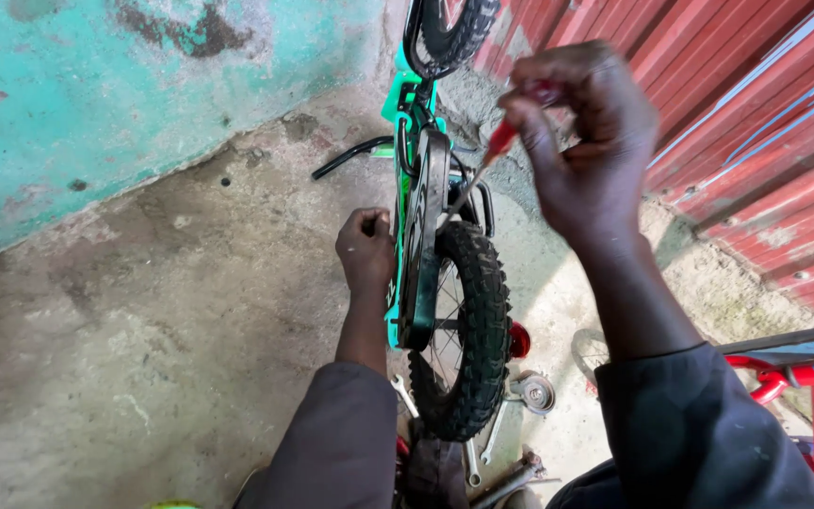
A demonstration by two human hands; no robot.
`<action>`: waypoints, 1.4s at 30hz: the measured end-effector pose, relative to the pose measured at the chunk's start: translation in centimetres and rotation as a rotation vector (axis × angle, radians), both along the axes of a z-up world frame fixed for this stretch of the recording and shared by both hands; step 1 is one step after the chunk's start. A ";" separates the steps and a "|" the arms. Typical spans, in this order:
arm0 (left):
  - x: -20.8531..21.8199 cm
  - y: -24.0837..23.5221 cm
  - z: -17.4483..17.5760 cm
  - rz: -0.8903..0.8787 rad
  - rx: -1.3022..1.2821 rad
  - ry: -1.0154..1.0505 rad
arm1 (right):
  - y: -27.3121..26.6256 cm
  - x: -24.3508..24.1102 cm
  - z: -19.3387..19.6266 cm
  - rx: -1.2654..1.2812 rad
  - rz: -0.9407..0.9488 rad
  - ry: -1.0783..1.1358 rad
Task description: The person uses a screwdriver and wrench to tighten bolts on the rear wheel and chain guard of a green bicycle. They rotate the wheel to check alignment and continue adjusting components with the tools.
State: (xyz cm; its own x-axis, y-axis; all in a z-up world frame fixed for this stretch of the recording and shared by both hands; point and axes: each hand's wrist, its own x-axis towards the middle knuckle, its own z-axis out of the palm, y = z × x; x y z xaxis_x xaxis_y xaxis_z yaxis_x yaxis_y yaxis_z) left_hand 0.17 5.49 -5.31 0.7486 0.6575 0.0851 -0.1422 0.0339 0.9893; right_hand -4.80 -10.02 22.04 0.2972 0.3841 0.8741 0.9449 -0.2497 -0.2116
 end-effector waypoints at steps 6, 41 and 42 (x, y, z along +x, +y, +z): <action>-5.1 2.0 -10.2 -0.163 -0.272 0.396 | 1.8 -1.8 -4.4 -0.118 -0.002 0.052; -5.8 1.3 -19.9 -0.431 -0.960 0.465 | 6.6 -4.9 -11.0 -1.056 -0.092 0.659; -5.8 1.1 -20.0 -0.427 -0.966 0.456 | 5.7 -4.1 -10.2 -1.063 -0.089 0.652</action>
